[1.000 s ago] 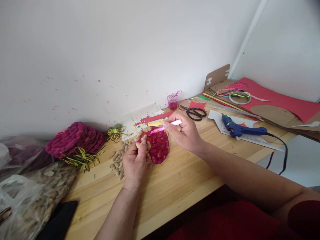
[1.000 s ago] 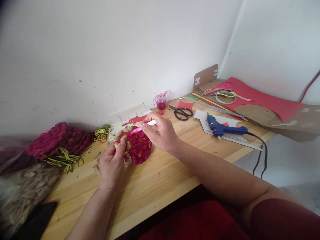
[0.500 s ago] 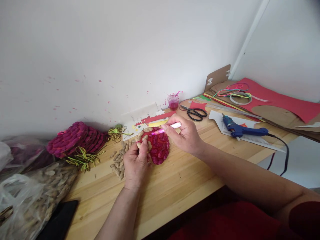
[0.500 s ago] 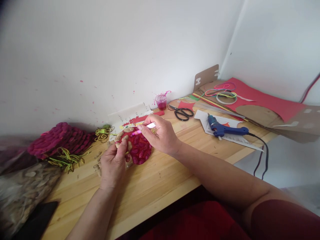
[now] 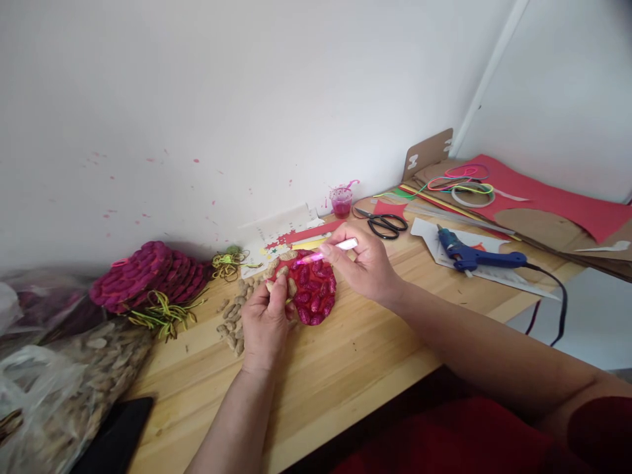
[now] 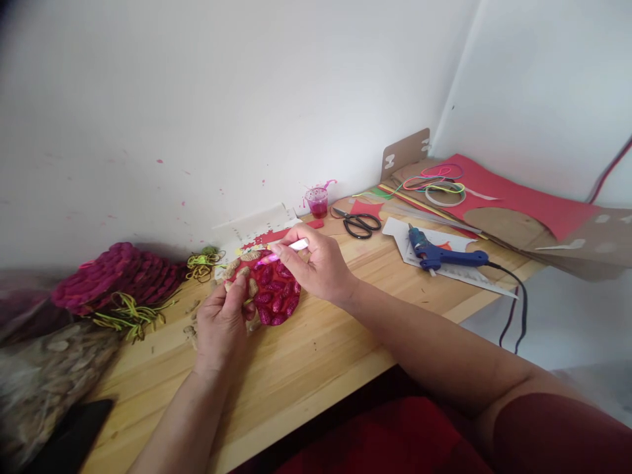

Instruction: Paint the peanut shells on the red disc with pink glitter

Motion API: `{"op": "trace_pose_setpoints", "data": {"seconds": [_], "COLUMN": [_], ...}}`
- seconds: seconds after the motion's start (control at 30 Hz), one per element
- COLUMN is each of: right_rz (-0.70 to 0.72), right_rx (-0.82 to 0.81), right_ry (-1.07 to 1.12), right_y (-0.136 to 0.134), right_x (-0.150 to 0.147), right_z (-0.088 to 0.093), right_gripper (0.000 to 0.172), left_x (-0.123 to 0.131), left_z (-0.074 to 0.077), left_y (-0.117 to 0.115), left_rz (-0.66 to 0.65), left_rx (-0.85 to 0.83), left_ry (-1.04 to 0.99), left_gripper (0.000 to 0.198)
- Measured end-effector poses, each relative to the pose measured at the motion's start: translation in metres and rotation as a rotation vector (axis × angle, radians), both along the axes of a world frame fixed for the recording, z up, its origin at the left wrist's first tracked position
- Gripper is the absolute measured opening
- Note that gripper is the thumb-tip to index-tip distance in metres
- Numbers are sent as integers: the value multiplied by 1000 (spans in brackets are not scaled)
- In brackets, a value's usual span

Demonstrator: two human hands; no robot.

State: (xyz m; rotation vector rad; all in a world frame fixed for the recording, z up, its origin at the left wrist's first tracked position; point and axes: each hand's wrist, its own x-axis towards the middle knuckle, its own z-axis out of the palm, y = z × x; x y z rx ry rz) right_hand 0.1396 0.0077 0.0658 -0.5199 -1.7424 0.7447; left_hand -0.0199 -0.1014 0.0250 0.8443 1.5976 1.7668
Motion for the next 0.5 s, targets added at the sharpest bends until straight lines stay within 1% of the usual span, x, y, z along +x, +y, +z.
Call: {"op": "trace_pose_setpoints", "data": {"seconds": [0.1, 0.2, 0.3, 0.4, 0.5], "right_rz": [-26, -45, -19, -47, -47], "right_rx": [30, 53, 51, 45, 29], "right_ry": [-16, 24, 16, -2, 22], "right_y": [0, 1, 1, 2, 3], "right_x": [0, 0, 0, 0, 0], "right_z": [0, 0, -1, -1, -2], "right_gripper": [20, 18, 20, 20, 21], "left_x": [2, 3, 4, 5, 6], "left_z": [1, 3, 5, 6, 7], "left_y": [1, 1, 2, 2, 2], "left_rz": [-15, -12, -7, -29, -36], "left_rx": [5, -5, 7, 33, 42], "left_ry": [-87, -112, -138, -204, -221], "left_gripper": [41, 42, 40, 39, 37]}}
